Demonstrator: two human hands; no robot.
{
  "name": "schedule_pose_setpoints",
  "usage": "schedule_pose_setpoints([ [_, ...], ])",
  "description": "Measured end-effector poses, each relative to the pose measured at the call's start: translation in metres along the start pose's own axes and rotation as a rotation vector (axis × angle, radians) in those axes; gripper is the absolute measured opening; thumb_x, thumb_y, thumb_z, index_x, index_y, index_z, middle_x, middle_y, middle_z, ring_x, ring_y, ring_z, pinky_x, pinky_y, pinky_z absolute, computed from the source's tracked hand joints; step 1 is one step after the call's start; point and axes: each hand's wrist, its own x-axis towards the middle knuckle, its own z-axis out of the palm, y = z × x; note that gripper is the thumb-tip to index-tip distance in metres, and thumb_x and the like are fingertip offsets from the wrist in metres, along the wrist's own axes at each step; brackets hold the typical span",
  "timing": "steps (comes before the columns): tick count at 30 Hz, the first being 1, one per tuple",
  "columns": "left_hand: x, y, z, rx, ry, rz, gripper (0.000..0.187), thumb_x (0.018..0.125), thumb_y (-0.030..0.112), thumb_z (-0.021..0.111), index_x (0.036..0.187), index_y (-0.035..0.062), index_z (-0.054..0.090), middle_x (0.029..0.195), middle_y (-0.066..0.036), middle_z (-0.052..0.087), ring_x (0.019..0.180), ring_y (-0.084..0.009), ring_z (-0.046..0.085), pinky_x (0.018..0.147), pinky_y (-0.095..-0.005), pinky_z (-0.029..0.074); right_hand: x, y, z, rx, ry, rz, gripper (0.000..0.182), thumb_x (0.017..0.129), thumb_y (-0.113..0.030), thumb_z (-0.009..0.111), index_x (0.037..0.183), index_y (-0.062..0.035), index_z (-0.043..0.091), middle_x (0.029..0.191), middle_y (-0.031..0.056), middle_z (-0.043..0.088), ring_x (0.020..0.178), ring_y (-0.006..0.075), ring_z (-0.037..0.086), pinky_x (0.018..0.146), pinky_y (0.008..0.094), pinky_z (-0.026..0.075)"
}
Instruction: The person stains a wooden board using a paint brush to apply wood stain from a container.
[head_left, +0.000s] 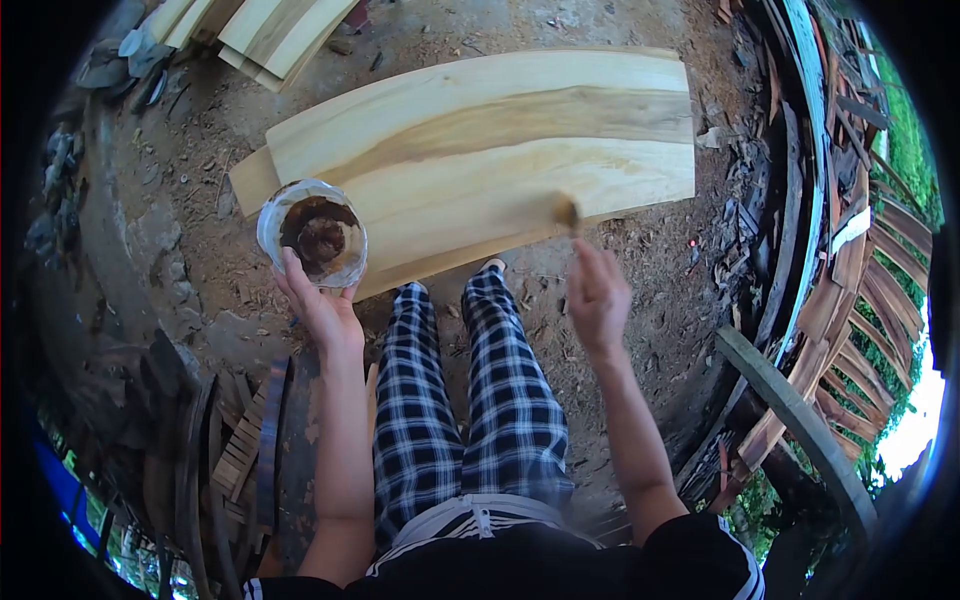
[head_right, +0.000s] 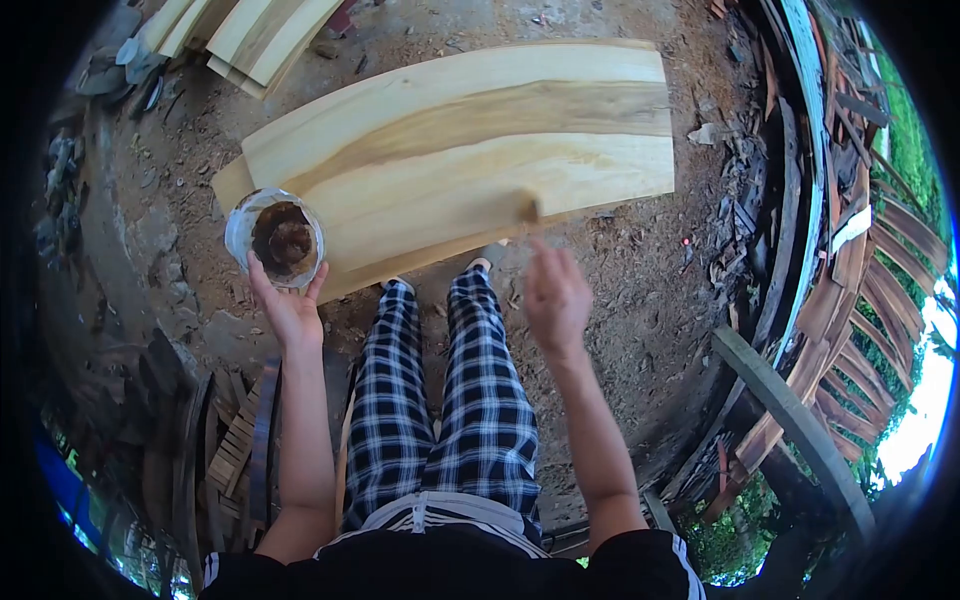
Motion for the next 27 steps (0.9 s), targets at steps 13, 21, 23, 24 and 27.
schedule_pose_setpoints([
  [13, -0.004, -0.005, 0.026, 0.088, 0.037, 0.14, 0.069, 0.09, 0.05, 0.057, 0.142, 0.0215, 0.022, 0.142, -0.009, 0.031, 0.126, -0.0303, 0.041, 0.087, -0.0478, 0.055, 0.0, -0.07, 0.035, 0.429, -0.158, 0.037, 0.028, 0.087, -0.004, 0.059, 0.114, -0.0042, 0.062, 0.088, 0.0131, 0.059, 0.075, 0.0291, 0.062, 0.066, 0.0352, 0.051],
  [21, -0.017, -0.016, 0.045, 0.131, 0.015, 0.073, 0.087, 0.088, 0.056, 0.056, 0.15, 0.0225, 0.006, 0.153, -0.011, 0.019, 0.139, -0.0316, 0.026, 0.105, -0.0573, 0.031, 0.03, 0.034, -0.041, -0.147, 0.108, 0.12, 0.035, 0.087, -0.005, 0.059, 0.123, -0.0048, 0.058, 0.085, 0.0124, 0.058, 0.07, 0.0218, 0.06, 0.058, 0.0351, 0.05],
  [23, -0.021, -0.021, 0.053, 0.139, -0.015, 0.067, 0.087, 0.088, 0.056, 0.056, 0.15, 0.0226, 0.006, 0.153, -0.011, 0.019, 0.139, -0.0313, 0.025, 0.105, -0.0574, 0.031, 0.026, 0.028, -0.033, -0.143, 0.077, 0.109, 0.034, 0.088, -0.006, 0.059, 0.122, -0.0045, 0.058, 0.084, 0.0115, 0.058, 0.068, 0.0226, 0.06, 0.057, 0.0348, 0.05],
  [24, -0.023, -0.023, 0.057, 0.155, -0.03, 0.063, 0.086, 0.088, 0.055, 0.056, 0.15, 0.0226, 0.006, 0.152, -0.011, 0.019, 0.139, -0.0307, 0.026, 0.105, -0.0569, 0.032, 0.023, 0.021, -0.026, -0.132, 0.044, 0.098, 0.032, 0.09, -0.007, 0.059, 0.122, -0.0042, 0.058, 0.083, 0.0107, 0.058, 0.067, 0.0234, 0.06, 0.057, 0.0345, 0.05],
  [27, -0.029, -0.029, 0.069, 0.197, -0.037, 0.061, 0.081, 0.089, 0.054, 0.055, 0.149, 0.0223, 0.011, 0.151, -0.009, 0.023, 0.137, -0.0299, 0.029, 0.103, -0.0554, 0.034, 0.018, -0.019, -0.004, 0.037, -0.066, -0.048, 0.033, 0.091, -0.013, 0.059, 0.122, -0.0042, 0.058, 0.085, 0.0125, 0.058, 0.068, 0.0263, 0.06, 0.057, 0.0359, 0.05],
])
